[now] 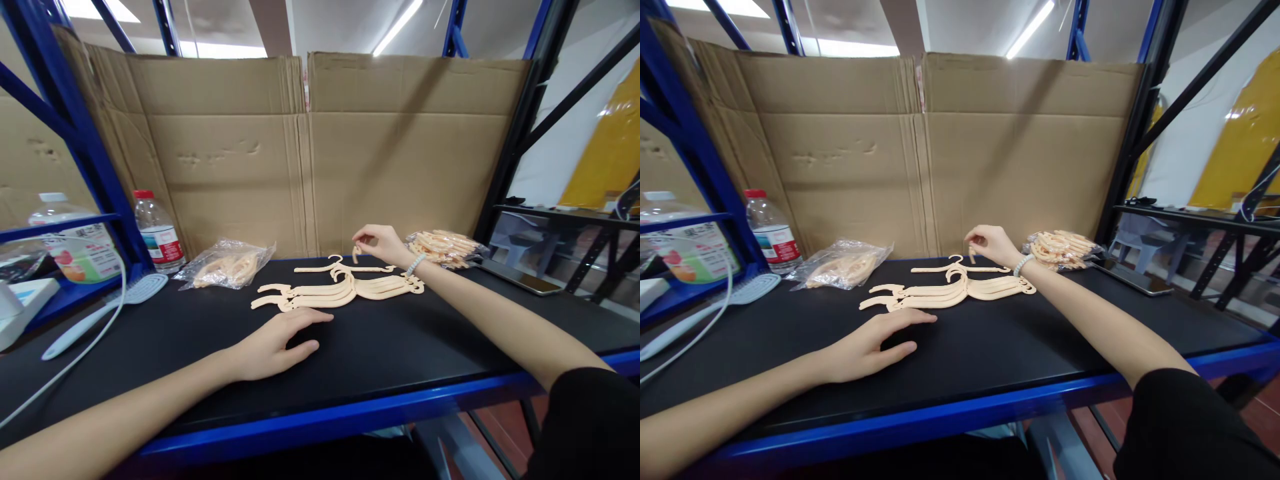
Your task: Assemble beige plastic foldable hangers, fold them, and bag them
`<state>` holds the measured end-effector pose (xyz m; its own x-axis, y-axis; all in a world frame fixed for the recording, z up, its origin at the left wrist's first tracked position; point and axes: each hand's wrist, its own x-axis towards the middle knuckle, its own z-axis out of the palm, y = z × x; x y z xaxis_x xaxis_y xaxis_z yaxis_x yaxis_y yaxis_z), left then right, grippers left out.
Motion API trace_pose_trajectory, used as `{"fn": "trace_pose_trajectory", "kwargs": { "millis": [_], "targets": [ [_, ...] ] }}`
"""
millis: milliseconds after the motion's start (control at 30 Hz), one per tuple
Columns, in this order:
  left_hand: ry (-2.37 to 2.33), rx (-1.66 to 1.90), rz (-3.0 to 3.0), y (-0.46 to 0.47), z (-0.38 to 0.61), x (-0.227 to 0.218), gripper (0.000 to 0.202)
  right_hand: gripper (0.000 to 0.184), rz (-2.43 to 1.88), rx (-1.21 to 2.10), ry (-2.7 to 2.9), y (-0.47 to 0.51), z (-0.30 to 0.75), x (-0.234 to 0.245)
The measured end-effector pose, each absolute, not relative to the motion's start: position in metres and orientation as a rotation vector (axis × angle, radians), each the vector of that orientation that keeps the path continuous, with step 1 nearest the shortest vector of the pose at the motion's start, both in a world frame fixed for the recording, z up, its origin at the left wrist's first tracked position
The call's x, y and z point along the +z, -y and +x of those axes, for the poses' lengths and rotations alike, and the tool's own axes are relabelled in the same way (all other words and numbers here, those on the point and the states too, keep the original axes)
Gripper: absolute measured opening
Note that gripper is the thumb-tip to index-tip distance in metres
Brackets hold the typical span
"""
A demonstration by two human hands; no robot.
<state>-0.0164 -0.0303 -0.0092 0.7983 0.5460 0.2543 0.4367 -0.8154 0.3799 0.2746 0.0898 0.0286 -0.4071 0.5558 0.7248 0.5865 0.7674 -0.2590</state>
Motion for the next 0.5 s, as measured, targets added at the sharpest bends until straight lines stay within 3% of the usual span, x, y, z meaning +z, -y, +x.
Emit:
{"fn": "trace_pose_trajectory", "kwargs": {
  "millis": [233,367,500],
  "targets": [
    [-0.713,0.754,2.225,0.026,-0.010,-0.016,0.040,0.012,-0.545,0.533,1.887,0.001,0.206,0.030],
    [-0.797,0.935,1.955,0.019,-0.011,-0.021,0.036,0.002,-0.523,0.606,1.981,0.019,0.183,0.004],
    [-0.798,0.956,1.842,0.017,-0.012,-0.021,0.030,0.005,-0.535,0.642,2.112,0.015,0.178,-0.009]
  ]
}}
